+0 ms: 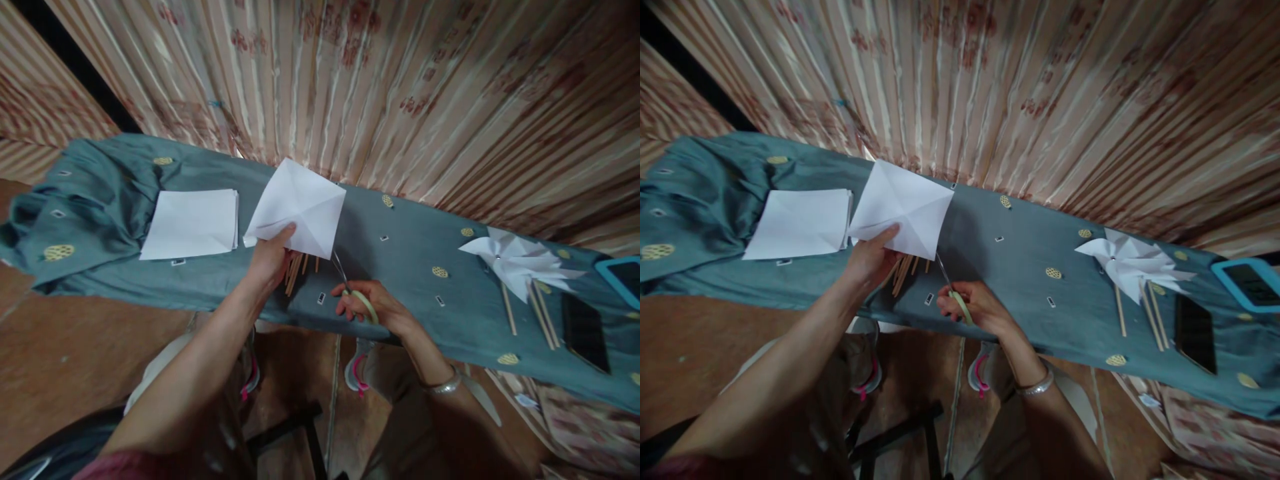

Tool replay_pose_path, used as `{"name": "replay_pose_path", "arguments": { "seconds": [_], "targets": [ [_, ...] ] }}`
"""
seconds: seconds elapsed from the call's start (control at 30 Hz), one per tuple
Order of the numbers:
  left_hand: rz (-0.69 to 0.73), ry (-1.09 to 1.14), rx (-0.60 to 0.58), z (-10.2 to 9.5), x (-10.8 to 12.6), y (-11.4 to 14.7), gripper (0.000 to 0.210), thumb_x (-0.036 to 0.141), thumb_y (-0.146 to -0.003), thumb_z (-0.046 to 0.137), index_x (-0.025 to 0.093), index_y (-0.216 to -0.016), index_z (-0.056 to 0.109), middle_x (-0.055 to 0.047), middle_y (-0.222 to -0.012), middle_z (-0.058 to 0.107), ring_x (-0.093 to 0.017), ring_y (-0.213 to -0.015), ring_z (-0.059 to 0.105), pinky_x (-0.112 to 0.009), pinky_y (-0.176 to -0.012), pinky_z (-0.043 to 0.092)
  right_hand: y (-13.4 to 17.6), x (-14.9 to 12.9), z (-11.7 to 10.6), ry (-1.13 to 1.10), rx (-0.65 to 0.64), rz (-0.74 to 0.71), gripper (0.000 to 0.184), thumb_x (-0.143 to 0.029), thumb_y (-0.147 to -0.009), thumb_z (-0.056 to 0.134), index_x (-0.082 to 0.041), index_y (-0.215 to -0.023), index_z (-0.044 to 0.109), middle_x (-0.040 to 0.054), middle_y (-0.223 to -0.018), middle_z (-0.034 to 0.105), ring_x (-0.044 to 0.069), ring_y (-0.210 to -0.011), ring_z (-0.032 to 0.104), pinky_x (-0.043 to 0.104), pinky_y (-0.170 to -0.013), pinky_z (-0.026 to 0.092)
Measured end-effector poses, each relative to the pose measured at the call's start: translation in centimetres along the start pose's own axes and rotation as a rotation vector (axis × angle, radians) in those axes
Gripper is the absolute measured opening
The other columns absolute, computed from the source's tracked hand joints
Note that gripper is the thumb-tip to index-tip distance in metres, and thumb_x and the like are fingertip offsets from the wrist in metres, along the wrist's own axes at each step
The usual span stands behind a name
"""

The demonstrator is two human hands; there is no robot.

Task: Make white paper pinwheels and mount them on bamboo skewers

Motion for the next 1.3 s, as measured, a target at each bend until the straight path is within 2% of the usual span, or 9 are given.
{"name": "replay_pose_path", "arguments": {
  "seconds": [0.13, 0.27, 0.53, 0.73, 1.03, 1.3],
  "targets": [
    [-0.02, -0.022, -0.011, 0.2, -0.5, 0.2, 0.036, 0.01, -0.077, 0.065, 0.019, -0.111, 0.064, -0.003, -0.093, 0.073, -0.015, -0.072, 0.066, -0.024, -0.057, 0.049, 0.1, -0.2, 0.4, -0.004, -0.016, 0.016, 0.042, -0.048, -0.061, 0.079, -0.015, -0.083, 0.067, 0.0011, -0.065, 0.067, 0.008, -0.049, 0.053, 0.02, -0.045, 0.037],
    [-0.03, -0.048, -0.068, 0.9, -1.3, 0.4, 0.04, 0.013, -0.078, 0.065, 0.022, -0.116, 0.063, -0.002, -0.091, 0.073, -0.016, -0.073, 0.067, -0.024, -0.058, 0.051, -0.1, -0.3, 0.5, -0.004, -0.009, -0.017, 0.041, -0.05, -0.062, 0.077, -0.014, -0.08, 0.068, 0.0005, -0.063, 0.066, 0.008, -0.048, 0.053, 0.02, -0.044, 0.036],
    [-0.046, -0.027, -0.102, 1.7, -1.8, 0.7, 0.038, 0.01, -0.079, 0.061, 0.023, -0.115, 0.063, -0.002, -0.096, 0.074, -0.019, -0.087, 0.07, -0.028, -0.072, 0.056, -0.3, 0.0, 0.1, 0.018, 0.003, -0.014, 0.047, -0.053, -0.06, 0.079, -0.014, -0.083, 0.068, 0.0009, -0.062, 0.067, 0.008, -0.048, 0.054, 0.019, -0.043, 0.035],
    [-0.061, -0.03, -0.094, 1.5, -1.7, 0.7, 0.038, 0.01, -0.078, 0.064, 0.026, -0.114, 0.063, -0.002, -0.094, 0.074, -0.022, -0.092, 0.07, -0.032, -0.074, 0.057, -0.2, 0.0, 0.0, -0.001, 0.002, -0.012, 0.043, -0.052, -0.062, 0.079, -0.015, -0.081, 0.069, 0.0005, -0.061, 0.067, 0.008, -0.048, 0.054, 0.019, -0.043, 0.036],
    [-0.067, -0.053, -0.097, 1.6, -1.6, 0.9, 0.031, 0.009, -0.081, 0.06, 0.021, -0.11, 0.065, -0.003, -0.095, 0.074, -0.021, -0.09, 0.07, -0.031, -0.076, 0.057, -0.1, -0.6, 0.1, 0.058, 0.009, -0.037, 0.046, -0.055, -0.06, 0.079, -0.015, -0.08, 0.068, 0.0003, -0.06, 0.066, 0.009, -0.048, 0.054, 0.02, -0.043, 0.036],
    [-0.051, -0.048, -0.125, 1.7, -1.8, 0.9, 0.04, 0.011, -0.078, 0.066, 0.023, -0.116, 0.063, -0.003, -0.096, 0.075, -0.025, -0.095, 0.07, -0.034, -0.074, 0.059, -0.2, -0.8, 0.1, 0.055, 0.027, -0.044, 0.048, -0.057, -0.057, 0.079, -0.015, -0.077, 0.069, -0.0004, -0.058, 0.065, 0.008, -0.046, 0.053, 0.019, -0.041, 0.035]
  ]
}}
Point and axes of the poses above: each hand's wrist, its own y-axis away from the middle knuckle, its own z-axis out of the palm, x = y × z, the point moved 10 cm from there along -y, towards the middle knuckle
